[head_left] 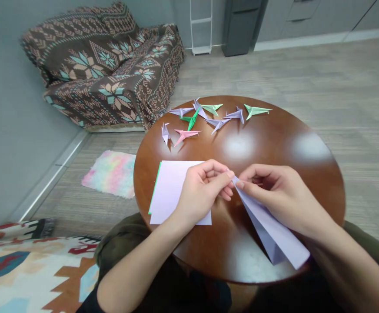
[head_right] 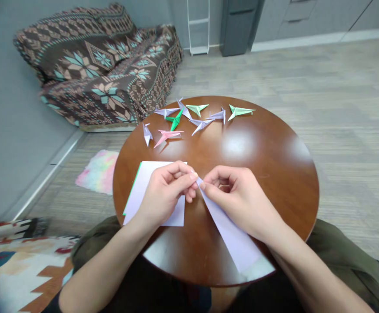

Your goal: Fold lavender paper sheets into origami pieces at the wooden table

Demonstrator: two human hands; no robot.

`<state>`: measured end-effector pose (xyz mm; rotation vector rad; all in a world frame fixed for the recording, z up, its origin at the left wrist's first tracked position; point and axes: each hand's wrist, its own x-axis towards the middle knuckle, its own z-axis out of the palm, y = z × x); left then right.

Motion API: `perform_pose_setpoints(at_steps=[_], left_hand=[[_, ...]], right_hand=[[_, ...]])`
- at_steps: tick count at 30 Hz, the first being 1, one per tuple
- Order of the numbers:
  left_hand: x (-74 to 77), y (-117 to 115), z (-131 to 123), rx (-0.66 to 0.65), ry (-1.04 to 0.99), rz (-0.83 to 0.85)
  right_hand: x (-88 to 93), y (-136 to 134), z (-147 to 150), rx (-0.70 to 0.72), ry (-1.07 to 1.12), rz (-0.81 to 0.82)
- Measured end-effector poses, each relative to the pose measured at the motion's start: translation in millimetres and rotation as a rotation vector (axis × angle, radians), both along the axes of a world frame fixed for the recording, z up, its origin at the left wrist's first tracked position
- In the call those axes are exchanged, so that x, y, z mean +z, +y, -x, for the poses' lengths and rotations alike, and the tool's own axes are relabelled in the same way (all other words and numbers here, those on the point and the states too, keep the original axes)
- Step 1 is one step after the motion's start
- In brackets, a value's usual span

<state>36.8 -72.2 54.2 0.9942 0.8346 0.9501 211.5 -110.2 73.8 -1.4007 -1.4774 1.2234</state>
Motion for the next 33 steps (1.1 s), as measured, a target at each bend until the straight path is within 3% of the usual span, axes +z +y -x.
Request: perform_pose_setpoints(at_steps=[5,8,12,18,22,28,33], left_hand=[[3.9,8,8,0.146,0.004,-0.087],[10.5,1,6,0.031,0.062,-0.113],[16.1,-14,-1,-0.233,0.103,-0.047],[14.2,-18,-1,-0.285,0.279,-0.096],[17.3,-17,2,-0.198,0.332,-0.106],[22.7,-18,8,0.012,0.463,-0.428],[23.3,-20,10,0.102,0.463,-0.480]], right_hand=[[-2.5,0,-1,-0.010,0.045,0.029],[-5.5,2,-1,-0.079,0.125,-0.013],[-10.0,3,2,-0.183,0.183,-0.107],[-12.9,0,3,-0.350,0.076,-0.234],[-13.9,0,-3,-0.338,0.170,-0.227],[-7.6,0,-9,-0.131,0.168,-0.120],[-7.2,1,-9,-0.106,0.210,-0.084]])
